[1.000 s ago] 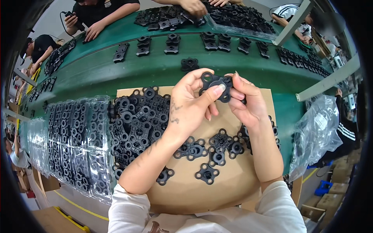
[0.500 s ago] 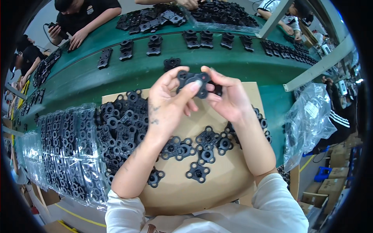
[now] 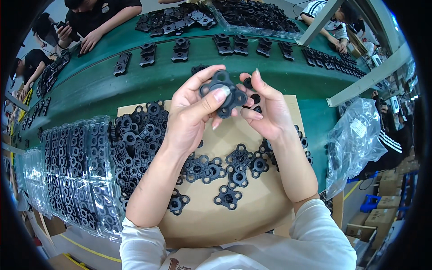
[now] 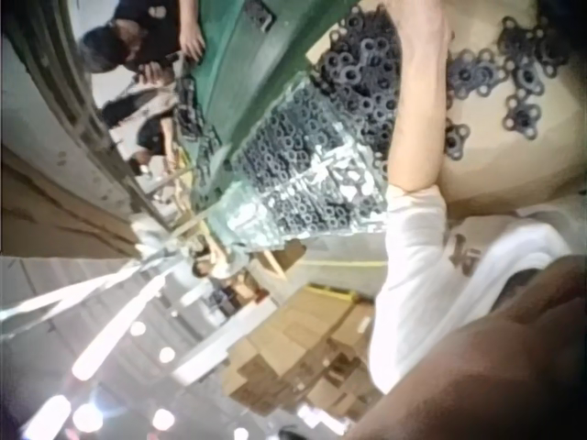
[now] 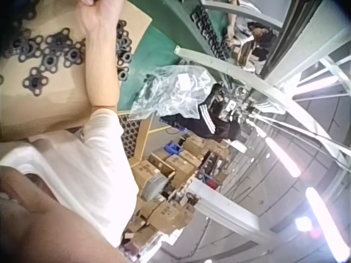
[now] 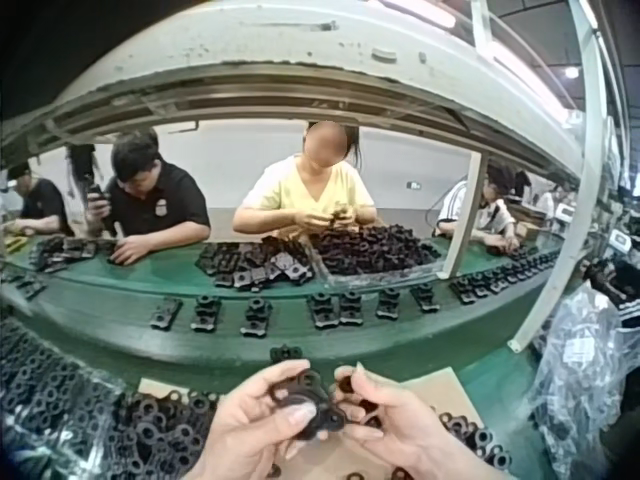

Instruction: The person assembles plastic components by inserting small plugs into plastic bases by hand and sets them down, then retrieves additional plugs from a plastic bag onto the cardboard surface.

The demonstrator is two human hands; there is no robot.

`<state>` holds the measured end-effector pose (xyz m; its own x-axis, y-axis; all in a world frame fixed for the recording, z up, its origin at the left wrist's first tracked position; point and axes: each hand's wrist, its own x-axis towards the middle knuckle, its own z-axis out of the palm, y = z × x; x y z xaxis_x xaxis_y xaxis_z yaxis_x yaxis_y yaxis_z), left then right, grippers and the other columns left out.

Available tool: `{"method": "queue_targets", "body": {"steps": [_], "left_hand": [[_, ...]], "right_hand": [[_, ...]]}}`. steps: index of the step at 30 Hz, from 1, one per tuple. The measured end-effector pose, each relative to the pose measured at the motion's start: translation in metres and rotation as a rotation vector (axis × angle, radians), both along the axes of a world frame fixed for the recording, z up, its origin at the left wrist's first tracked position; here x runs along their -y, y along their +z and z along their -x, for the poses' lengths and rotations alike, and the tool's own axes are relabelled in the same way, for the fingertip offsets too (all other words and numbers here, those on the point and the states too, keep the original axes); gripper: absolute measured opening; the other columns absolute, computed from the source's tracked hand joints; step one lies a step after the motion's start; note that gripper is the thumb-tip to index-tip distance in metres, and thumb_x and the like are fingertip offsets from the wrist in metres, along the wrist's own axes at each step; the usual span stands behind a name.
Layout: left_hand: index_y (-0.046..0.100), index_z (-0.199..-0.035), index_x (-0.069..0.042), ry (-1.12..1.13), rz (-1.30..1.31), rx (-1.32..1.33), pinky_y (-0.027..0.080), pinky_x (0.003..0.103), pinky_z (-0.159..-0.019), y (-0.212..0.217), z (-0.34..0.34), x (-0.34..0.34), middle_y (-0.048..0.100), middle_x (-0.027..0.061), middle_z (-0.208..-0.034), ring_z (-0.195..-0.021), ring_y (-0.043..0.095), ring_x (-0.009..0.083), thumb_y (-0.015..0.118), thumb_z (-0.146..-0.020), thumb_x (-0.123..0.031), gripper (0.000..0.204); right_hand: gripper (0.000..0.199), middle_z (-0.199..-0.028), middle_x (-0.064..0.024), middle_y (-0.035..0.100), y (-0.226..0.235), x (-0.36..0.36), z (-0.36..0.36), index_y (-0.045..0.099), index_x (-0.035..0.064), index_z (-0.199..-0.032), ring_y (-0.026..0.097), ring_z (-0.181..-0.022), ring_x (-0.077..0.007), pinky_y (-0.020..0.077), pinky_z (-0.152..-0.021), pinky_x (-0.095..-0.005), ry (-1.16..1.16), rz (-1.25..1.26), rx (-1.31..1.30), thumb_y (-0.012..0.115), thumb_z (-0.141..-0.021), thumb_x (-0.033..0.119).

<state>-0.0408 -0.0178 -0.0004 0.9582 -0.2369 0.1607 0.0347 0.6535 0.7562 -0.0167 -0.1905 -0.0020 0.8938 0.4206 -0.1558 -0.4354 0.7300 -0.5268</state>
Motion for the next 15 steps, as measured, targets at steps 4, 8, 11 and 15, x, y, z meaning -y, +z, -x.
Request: {"method": "queue_targets", "body": {"steps": [4, 8, 11, 15], "left_hand": [[0.044, -0.127, 0.001, 0.055, -0.134, 0.083, 0.039, 0.015, -0.047, -0.002, 0.002, 0.007, 0.065, 0.02, -0.095, -0.076, 0.066, 0.0189, 0.063, -0.083, 0.0, 0.048], [0.045, -0.126, 0.002, 0.12, -0.211, 0.097, 0.038, 0.014, -0.047, -0.006, 0.002, 0.01, 0.066, 0.018, -0.093, -0.073, 0.065, 0.0161, 0.066, -0.081, 0.001, 0.05], [0.048, -0.123, 0.002, 0.133, -0.232, 0.073, 0.044, 0.017, -0.058, 0.0, 0.007, 0.012, 0.066, 0.0155, -0.093, -0.074, 0.064, 0.0147, 0.066, -0.079, 0.003, 0.047], [0.051, -0.119, 0.003, 0.138, -0.255, 0.064, 0.047, 0.018, -0.064, 0.004, 0.01, 0.013, 0.066, 0.0136, -0.092, -0.073, 0.062, 0.0128, 0.067, -0.078, 0.004, 0.044]], "right_hand": [[0.025, -0.072, -0.0043, 0.051, -0.001, -0.002, 0.003, 0.057, 0.0021, -0.099, 0.045, -0.058, -0.0055, 0.0276, -0.036, -0.0136, -0.004, 0.049, 0.039, 0.056, -0.095, 0.027], [0.026, -0.067, -0.0033, 0.05, 0.001, -0.007, 0.009, 0.059, 0.0013, -0.097, 0.045, -0.057, -0.0047, 0.0259, -0.035, -0.0128, -0.057, 0.066, 0.034, 0.058, -0.094, 0.027], [0.028, -0.069, -0.0041, 0.051, -0.011, -0.005, 0.003, 0.059, 0.0008, -0.097, 0.046, -0.057, -0.0051, 0.0277, -0.036, -0.0132, -0.077, 0.114, 0.098, 0.058, -0.094, 0.028], [0.03, -0.072, -0.0052, 0.054, -0.005, -0.011, 0.005, 0.059, 0.0002, -0.096, 0.048, -0.057, -0.0061, 0.0303, -0.037, -0.014, -0.142, 0.176, 0.114, 0.058, -0.094, 0.03]]}}
